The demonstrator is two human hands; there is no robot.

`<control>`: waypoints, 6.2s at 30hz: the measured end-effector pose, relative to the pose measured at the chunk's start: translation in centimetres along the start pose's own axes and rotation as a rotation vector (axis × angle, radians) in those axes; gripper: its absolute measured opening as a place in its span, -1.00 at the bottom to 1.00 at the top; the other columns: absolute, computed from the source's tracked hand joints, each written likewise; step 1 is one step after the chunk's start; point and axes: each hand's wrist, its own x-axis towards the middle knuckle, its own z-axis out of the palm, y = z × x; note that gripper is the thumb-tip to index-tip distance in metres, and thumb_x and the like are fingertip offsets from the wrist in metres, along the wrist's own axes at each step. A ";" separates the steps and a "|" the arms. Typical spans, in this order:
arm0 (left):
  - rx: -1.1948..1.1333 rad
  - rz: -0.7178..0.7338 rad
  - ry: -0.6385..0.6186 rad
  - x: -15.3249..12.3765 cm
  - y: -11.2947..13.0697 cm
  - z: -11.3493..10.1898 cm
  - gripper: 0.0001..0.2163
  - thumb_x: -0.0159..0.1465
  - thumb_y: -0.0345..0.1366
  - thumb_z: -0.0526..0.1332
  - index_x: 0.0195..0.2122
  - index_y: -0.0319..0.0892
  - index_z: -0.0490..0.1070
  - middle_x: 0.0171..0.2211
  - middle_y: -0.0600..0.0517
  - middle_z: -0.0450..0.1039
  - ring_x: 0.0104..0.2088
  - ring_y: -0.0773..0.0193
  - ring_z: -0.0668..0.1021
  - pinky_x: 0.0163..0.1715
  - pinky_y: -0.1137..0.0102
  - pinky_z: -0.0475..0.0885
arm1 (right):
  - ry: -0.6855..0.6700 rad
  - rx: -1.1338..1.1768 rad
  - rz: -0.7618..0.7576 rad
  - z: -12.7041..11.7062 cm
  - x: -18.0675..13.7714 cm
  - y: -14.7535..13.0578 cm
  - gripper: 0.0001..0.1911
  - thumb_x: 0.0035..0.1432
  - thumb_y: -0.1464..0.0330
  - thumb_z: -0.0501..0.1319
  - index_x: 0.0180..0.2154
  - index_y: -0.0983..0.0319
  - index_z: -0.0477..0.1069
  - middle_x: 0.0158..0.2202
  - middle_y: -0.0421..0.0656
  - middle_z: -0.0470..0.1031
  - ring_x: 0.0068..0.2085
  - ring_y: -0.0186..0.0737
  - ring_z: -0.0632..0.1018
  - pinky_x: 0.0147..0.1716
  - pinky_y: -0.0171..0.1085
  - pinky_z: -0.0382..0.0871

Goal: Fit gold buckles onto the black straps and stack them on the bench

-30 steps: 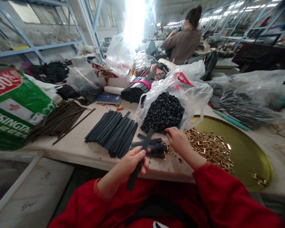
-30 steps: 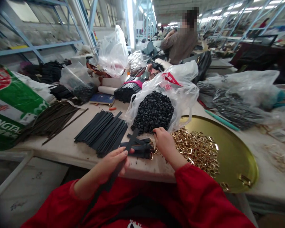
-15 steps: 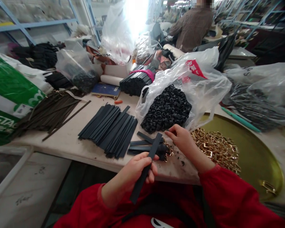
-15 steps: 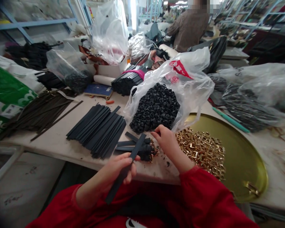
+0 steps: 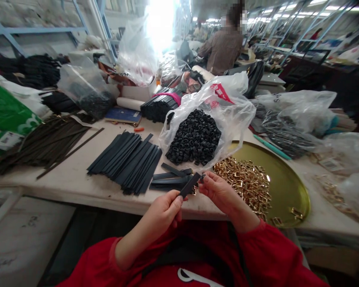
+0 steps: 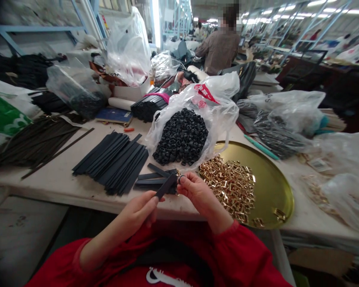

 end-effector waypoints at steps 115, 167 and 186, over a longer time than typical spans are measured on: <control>0.036 0.014 0.012 -0.5 -2.7 2.6 -0.78 0.22 -0.20 0.02 -0.49 -0.19 0.25 -0.61 0.15 0.28 -0.61 0.43 0.28 -0.62 0.53 0.13 | 0.241 -0.723 -0.468 2.8 -6.4 5.6 -0.82 0.09 0.24 0.14 -0.47 0.19 0.30 -0.50 -0.22 0.36 -0.44 -0.28 0.36 -0.43 -0.29 0.22; 0.216 0.207 0.264 0.6 -0.3 0.8 -0.79 0.22 -0.20 0.04 -0.34 -0.19 0.39 -0.58 0.16 0.28 -0.56 0.41 0.32 -0.53 0.51 0.18 | -0.066 -0.549 -0.276 2.3 -2.3 -0.1 -0.69 -0.20 0.23 0.36 -0.59 0.23 0.26 -0.63 -0.32 0.30 -0.55 -0.40 0.28 -0.53 -0.36 0.15; 0.084 0.229 0.125 -1.0 -1.4 2.0 -0.75 0.20 -0.39 0.02 -0.07 -0.20 0.20 -0.36 0.03 0.49 -0.36 0.31 0.50 -0.32 0.43 0.34 | 0.039 -0.430 -0.235 2.5 -5.4 3.3 -0.64 -0.15 0.12 0.34 -0.39 0.24 0.39 -0.58 -0.28 0.40 -0.53 -0.38 0.39 -0.50 -0.36 0.26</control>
